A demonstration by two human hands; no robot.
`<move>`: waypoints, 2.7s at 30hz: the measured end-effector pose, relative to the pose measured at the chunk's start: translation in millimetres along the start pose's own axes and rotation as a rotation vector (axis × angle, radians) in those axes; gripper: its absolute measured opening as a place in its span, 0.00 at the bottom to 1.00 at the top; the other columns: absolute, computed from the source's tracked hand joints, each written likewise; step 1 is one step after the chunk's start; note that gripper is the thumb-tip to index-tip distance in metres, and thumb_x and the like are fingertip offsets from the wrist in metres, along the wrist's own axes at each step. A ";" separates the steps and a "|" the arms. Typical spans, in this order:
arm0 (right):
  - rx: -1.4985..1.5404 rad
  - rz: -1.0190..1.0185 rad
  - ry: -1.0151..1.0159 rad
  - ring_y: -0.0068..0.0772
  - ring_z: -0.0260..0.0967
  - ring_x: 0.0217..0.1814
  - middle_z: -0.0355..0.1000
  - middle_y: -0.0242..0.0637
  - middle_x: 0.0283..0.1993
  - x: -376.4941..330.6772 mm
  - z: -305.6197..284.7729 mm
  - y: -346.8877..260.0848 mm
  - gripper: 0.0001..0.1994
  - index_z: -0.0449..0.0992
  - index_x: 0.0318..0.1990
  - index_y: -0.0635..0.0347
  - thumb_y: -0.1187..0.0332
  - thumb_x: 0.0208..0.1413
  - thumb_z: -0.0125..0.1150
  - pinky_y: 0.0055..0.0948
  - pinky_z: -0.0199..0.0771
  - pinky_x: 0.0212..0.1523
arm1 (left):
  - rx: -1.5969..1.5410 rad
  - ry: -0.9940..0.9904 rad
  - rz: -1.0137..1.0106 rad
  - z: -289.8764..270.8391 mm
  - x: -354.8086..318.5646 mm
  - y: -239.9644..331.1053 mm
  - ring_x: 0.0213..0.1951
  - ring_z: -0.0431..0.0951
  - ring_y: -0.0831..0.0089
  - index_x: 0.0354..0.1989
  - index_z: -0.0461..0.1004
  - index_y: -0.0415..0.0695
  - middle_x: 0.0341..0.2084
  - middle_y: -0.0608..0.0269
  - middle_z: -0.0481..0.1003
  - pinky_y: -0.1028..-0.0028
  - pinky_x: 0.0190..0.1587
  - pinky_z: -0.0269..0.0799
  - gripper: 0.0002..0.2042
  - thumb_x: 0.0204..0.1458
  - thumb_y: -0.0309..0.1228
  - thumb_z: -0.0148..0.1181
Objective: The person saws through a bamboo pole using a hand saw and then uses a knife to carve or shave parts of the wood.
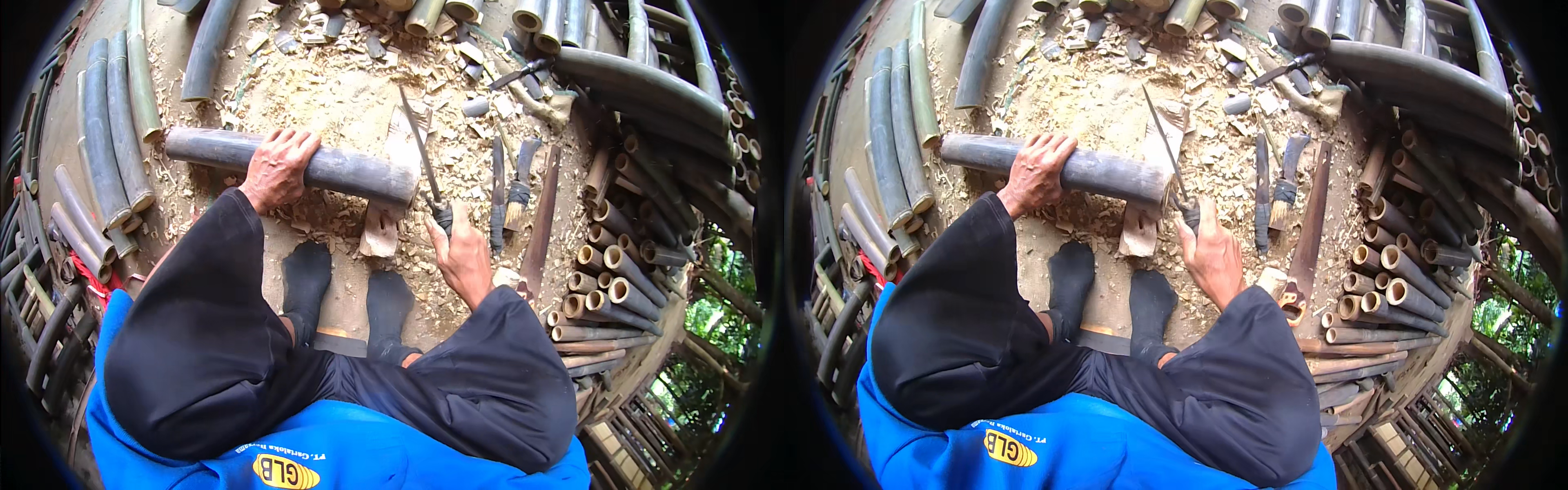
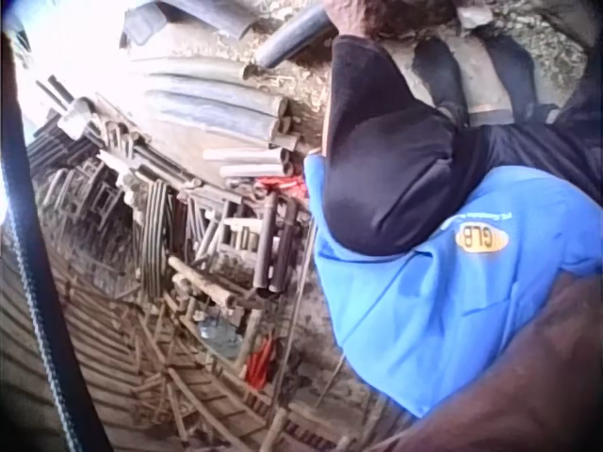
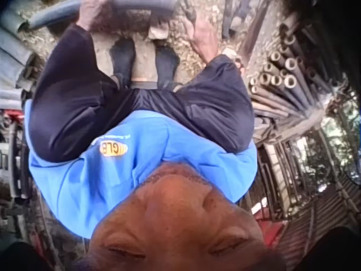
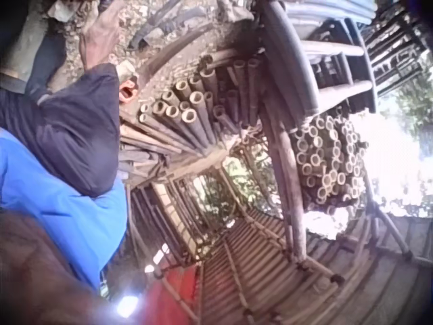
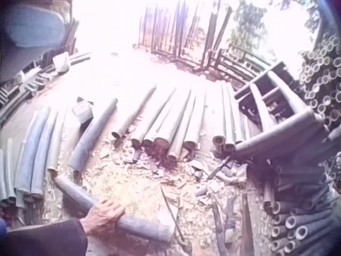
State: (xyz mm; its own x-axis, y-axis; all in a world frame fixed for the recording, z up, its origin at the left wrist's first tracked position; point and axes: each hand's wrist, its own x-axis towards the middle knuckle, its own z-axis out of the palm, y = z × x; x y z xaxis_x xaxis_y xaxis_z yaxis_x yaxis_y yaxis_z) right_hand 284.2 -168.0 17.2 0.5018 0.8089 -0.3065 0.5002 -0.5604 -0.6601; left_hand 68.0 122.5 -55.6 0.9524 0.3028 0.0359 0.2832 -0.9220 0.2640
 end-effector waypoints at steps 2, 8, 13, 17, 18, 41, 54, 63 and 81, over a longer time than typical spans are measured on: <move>0.045 -0.170 0.089 0.56 0.82 0.35 0.78 0.55 0.37 -6.2 -17.0 -33.4 0.20 0.67 0.62 0.66 0.63 0.72 0.63 0.46 0.79 0.35 | -0.013 -0.017 -0.017 -0.5 -5.5 1.8 0.55 0.78 0.56 0.54 0.73 0.41 0.50 0.55 0.78 0.57 0.63 0.70 0.27 0.40 0.25 0.67; -0.324 -0.146 0.146 0.58 0.80 0.29 0.78 0.58 0.34 9.4 27.5 14.8 0.22 0.67 0.61 0.70 0.61 0.71 0.62 0.53 0.77 0.27 | 0.009 0.050 0.021 -3.6 5.6 4.3 0.54 0.78 0.56 0.53 0.73 0.41 0.48 0.55 0.78 0.58 0.62 0.71 0.28 0.38 0.26 0.69; -0.037 -0.160 0.111 0.56 0.82 0.31 0.79 0.53 0.34 -2.9 -10.6 -37.4 0.17 0.69 0.59 0.63 0.63 0.71 0.63 0.47 0.80 0.32 | 0.007 0.033 0.001 -0.6 -0.2 0.8 0.55 0.78 0.56 0.54 0.73 0.41 0.49 0.55 0.78 0.58 0.62 0.71 0.29 0.38 0.28 0.71; -0.057 -0.483 0.395 0.51 0.84 0.35 0.79 0.56 0.41 -5.3 5.7 -7.9 0.21 0.68 0.61 0.67 0.59 0.73 0.61 0.46 0.81 0.34 | 0.012 0.014 0.009 2.1 0.1 0.9 0.57 0.78 0.55 0.56 0.73 0.40 0.51 0.52 0.78 0.57 0.64 0.70 0.31 0.39 0.31 0.73; -0.118 -0.227 0.155 0.58 0.83 0.35 0.79 0.62 0.40 4.3 22.4 13.4 0.21 0.68 0.59 0.67 0.58 0.72 0.60 0.52 0.80 0.35 | 0.012 0.015 0.018 4.4 1.1 1.5 0.57 0.78 0.54 0.58 0.72 0.39 0.52 0.51 0.78 0.56 0.63 0.71 0.35 0.37 0.33 0.76; 0.124 -0.468 0.355 0.46 0.82 0.34 0.79 0.50 0.38 -6.5 -7.6 -22.7 0.22 0.70 0.61 0.67 0.59 0.72 0.64 0.40 0.81 0.35 | -0.104 -0.579 -0.102 -29.4 46.0 -12.3 0.57 0.78 0.51 0.59 0.72 0.44 0.49 0.52 0.79 0.54 0.63 0.70 0.42 0.27 0.38 0.81; -0.039 -0.433 0.315 0.53 0.82 0.28 0.77 0.57 0.32 2.3 16.3 5.6 0.23 0.65 0.60 0.76 0.62 0.72 0.61 0.46 0.84 0.27 | -0.116 -0.358 -0.052 -11.1 24.4 -8.6 0.54 0.80 0.55 0.51 0.74 0.46 0.44 0.56 0.79 0.53 0.64 0.68 0.32 0.31 0.34 0.77; 0.058 -0.334 0.227 0.53 0.81 0.30 0.79 0.52 0.36 -3.2 -17.1 -44.2 0.21 0.68 0.58 0.67 0.58 0.71 0.64 0.45 0.81 0.31 | -0.086 -0.234 -0.042 -10.6 7.2 -4.9 0.54 0.79 0.54 0.50 0.74 0.44 0.46 0.55 0.77 0.54 0.59 0.70 0.26 0.37 0.30 0.69; -0.214 0.016 -0.072 0.66 0.80 0.33 0.79 0.62 0.41 10.2 11.9 6.1 0.23 0.64 0.66 0.66 0.62 0.72 0.60 0.56 0.79 0.33 | -0.083 -0.173 -0.041 -9.2 11.7 -3.7 0.53 0.79 0.53 0.50 0.73 0.43 0.44 0.54 0.77 0.55 0.60 0.71 0.23 0.39 0.25 0.65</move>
State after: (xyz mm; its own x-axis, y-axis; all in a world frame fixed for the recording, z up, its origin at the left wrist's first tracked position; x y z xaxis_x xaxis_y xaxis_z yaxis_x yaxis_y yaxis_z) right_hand 284.0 -161.1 1.8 0.4628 0.8059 -0.3693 0.6348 -0.5920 -0.4965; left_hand 77.1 131.7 -47.2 0.9475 0.2870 -0.1413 0.3187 -0.8845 0.3408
